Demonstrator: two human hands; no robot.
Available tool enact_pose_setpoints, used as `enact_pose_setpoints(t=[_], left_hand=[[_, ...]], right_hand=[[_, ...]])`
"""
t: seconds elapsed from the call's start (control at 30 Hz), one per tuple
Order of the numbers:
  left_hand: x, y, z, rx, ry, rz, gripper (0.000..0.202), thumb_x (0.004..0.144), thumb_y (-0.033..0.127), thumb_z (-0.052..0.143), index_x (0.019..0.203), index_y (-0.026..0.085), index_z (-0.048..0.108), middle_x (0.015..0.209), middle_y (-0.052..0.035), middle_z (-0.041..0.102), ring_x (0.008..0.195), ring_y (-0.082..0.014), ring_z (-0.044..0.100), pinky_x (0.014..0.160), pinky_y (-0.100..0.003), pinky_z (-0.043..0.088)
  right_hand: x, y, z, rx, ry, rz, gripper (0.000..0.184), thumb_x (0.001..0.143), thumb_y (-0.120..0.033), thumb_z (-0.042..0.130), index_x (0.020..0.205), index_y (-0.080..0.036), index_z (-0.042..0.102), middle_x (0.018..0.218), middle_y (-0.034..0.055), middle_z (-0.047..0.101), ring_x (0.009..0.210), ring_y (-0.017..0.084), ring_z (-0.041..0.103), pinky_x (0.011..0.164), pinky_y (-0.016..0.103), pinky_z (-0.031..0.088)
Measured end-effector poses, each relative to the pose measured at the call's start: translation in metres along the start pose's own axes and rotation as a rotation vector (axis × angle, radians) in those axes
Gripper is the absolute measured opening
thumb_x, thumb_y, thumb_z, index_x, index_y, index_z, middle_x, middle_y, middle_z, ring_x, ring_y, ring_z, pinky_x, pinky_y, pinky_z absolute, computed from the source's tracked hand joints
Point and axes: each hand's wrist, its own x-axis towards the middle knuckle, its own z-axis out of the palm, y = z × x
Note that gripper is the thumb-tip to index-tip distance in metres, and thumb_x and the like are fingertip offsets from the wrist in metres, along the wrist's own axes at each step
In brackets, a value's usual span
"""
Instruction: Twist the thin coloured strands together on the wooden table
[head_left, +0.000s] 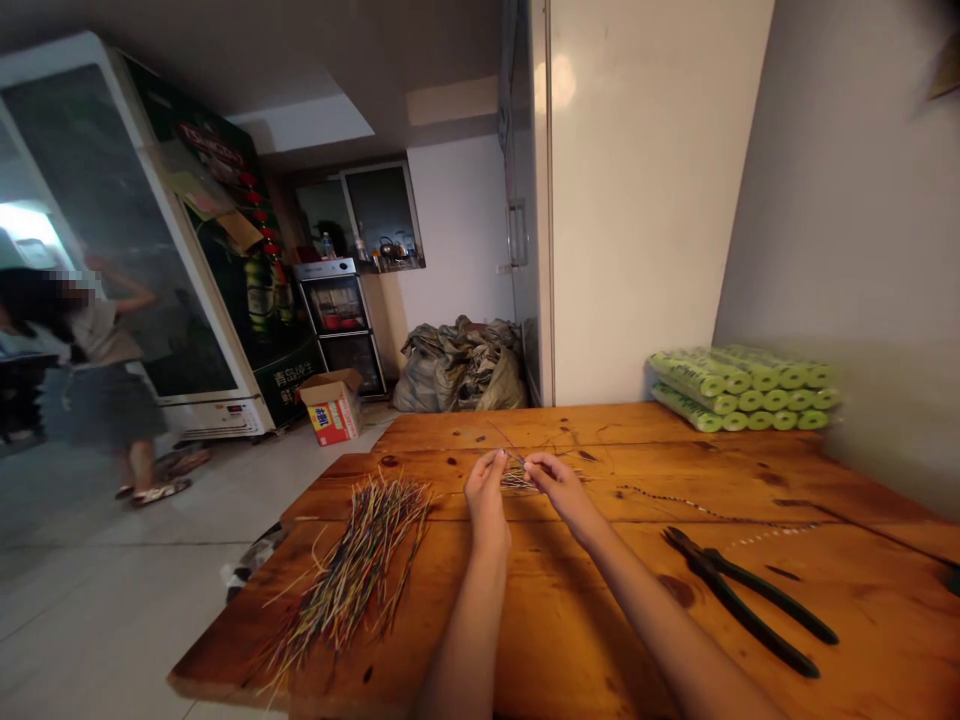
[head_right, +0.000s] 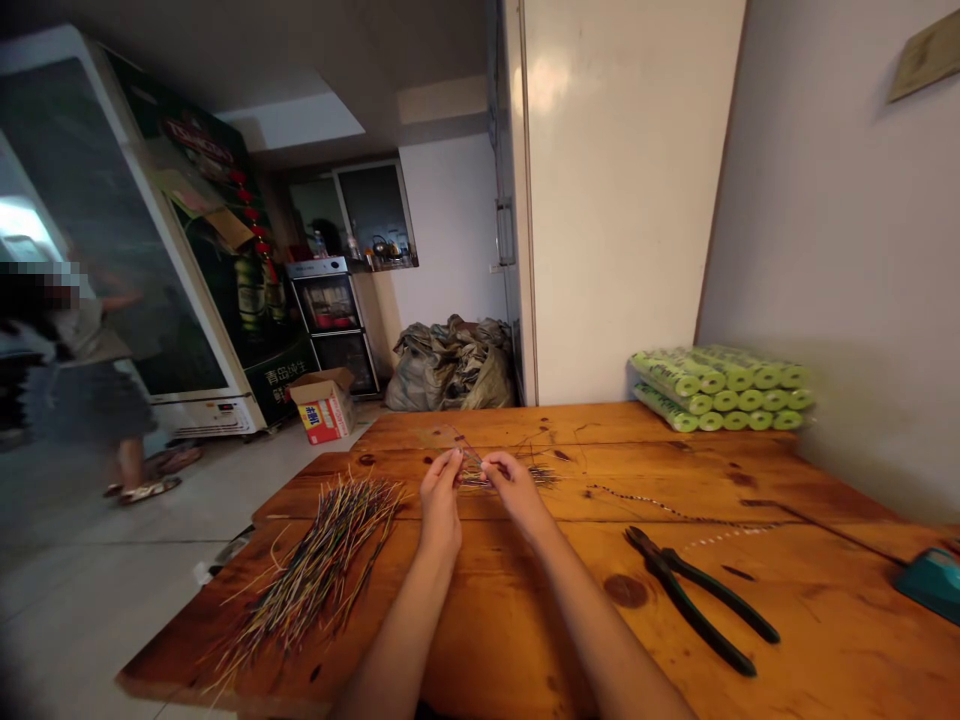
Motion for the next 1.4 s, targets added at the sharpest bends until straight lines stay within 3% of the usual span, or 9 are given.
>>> enact_pose_setpoints(t=[0.63,0.8,0.93,1.07,1.17,1.27,1.4], left_hand=[[0.001,-0.002,-0.002,0.032,-0.003,-0.022,0.028,0.057,0.034,0.073,0.075,0.014,0.064,0.076,-0.0028,0.066,0.07,-0.0118,0.058,0.067,-0.022,0.041],[0.004,-0.004,-0.004,0.022,-0.025,-0.055,0.032,0.055,0.036,0.075,0.076,0.015,0.064,0.077,-0.0053,0.068,0.073,-0.0156,0.061,0.068,-0.025,0.043],[0.02,-0.022,-0.015,0.068,0.002,-0.091,0.036,0.045,0.041,0.078,0.067,0.017,0.063,0.068,-0.0049,0.068,0.069,-0.0196,0.063,0.062,-0.027,0.045],[0.033,-0.035,-0.024,0.08,0.056,-0.062,0.034,0.041,0.038,0.08,0.066,0.02,0.064,0.073,-0.0063,0.07,0.081,-0.0249,0.064,0.07,-0.031,0.047],[0.03,-0.033,-0.024,0.097,0.075,-0.075,0.031,0.039,0.032,0.081,0.064,0.021,0.066,0.075,-0.007,0.07,0.083,-0.0263,0.064,0.071,-0.031,0.047],[0.02,-0.027,-0.021,0.123,0.037,-0.092,0.029,0.041,0.032,0.08,0.064,0.019,0.068,0.075,-0.0076,0.07,0.079,-0.0245,0.064,0.066,-0.029,0.046],[0.008,-0.021,-0.017,0.135,-0.027,-0.087,0.029,0.052,0.037,0.076,0.069,0.015,0.068,0.067,-0.0035,0.066,0.063,-0.0147,0.058,0.057,-0.023,0.04]], right_hand=[[-0.002,0.001,0.005,0.007,0.027,0.04,0.029,0.062,-0.048,0.063,0.065,-0.02,0.056,0.058,-0.0028,0.051,0.054,0.012,0.042,0.055,0.026,0.034],[-0.003,-0.007,0.011,-0.011,0.062,-0.002,0.04,0.057,-0.059,0.061,0.056,-0.021,0.052,0.051,-0.0034,0.045,0.048,0.011,0.039,0.05,0.025,0.032],[0.004,0.008,0.015,-0.033,0.065,-0.047,0.048,0.054,-0.069,0.056,0.054,-0.021,0.051,0.046,-0.0035,0.042,0.042,0.011,0.035,0.043,0.025,0.028],[0.013,0.032,0.014,0.021,0.026,0.068,0.047,0.048,-0.067,0.061,0.054,-0.021,0.051,0.047,-0.0034,0.044,0.043,0.01,0.035,0.042,0.024,0.025],[0.012,0.034,0.013,0.041,0.035,0.12,0.046,0.044,-0.065,0.063,0.05,-0.021,0.051,0.045,-0.0035,0.043,0.041,0.01,0.034,0.04,0.023,0.022],[0.006,0.025,0.012,0.056,0.075,0.09,0.042,0.045,-0.06,0.064,0.046,-0.021,0.052,0.043,-0.0034,0.042,0.04,0.01,0.034,0.04,0.023,0.023],[0.002,0.019,0.007,0.06,0.081,0.109,0.036,0.047,-0.054,0.067,0.047,-0.02,0.055,0.043,-0.0039,0.043,0.042,0.009,0.034,0.043,0.023,0.025]])
